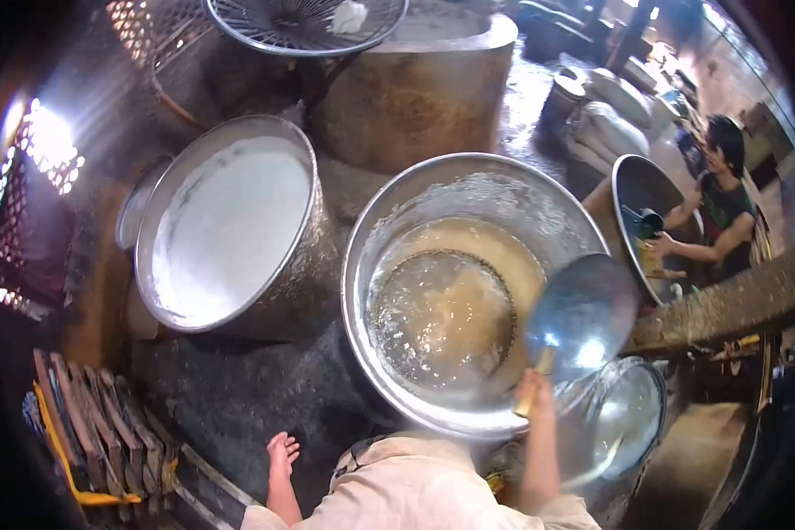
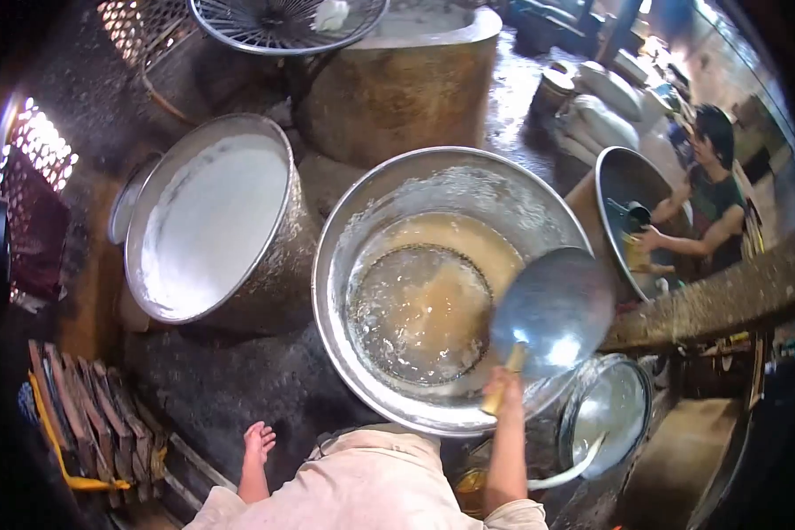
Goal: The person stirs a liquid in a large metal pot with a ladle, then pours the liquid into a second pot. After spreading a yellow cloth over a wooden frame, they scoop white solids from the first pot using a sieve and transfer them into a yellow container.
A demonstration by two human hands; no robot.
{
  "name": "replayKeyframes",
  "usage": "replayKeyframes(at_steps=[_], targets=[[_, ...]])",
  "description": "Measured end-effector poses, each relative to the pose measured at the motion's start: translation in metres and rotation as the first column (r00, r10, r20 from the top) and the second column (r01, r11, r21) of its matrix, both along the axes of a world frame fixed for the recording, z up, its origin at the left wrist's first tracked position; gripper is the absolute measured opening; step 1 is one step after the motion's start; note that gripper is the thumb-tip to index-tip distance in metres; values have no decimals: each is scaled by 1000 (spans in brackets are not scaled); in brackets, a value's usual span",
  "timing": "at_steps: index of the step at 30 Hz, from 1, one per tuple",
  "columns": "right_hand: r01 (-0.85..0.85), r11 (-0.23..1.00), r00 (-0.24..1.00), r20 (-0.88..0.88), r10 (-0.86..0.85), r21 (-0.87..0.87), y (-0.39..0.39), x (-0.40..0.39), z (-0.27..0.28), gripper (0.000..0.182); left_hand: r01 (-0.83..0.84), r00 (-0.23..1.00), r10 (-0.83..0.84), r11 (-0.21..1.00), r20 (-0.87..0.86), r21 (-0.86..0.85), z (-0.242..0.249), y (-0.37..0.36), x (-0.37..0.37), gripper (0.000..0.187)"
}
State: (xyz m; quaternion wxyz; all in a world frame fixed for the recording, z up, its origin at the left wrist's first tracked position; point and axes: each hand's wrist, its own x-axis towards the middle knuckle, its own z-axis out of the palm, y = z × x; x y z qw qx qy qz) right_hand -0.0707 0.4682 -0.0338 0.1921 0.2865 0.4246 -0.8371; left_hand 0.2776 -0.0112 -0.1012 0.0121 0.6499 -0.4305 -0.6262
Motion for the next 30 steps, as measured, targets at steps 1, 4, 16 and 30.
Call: replayKeyframes(at_steps=[1, 4, 16, 30], targets=[[-76, 992, 994, 83, 67, 101, -19, -9, -15, 14, 27, 1000, -27, 999, 0, -19, 5, 4, -7, 28], [-360, 814, 932, 213, 293, 455, -46, -63, -45, 14, 75, 997, -75, 996, 10, -51, 29, 21, -25, 27], [-199, -132, 741, 237, 628, 971, 1, -209, -257, 46, -147, 864, 79, 984, 497, 97, 83, 127, 78, 30], [-711, 697, 638, 332, 695, -95, -115, -11, -269, 5, -262, 879, 244, 965, 410, -13, 117, 152, 96, 18]])
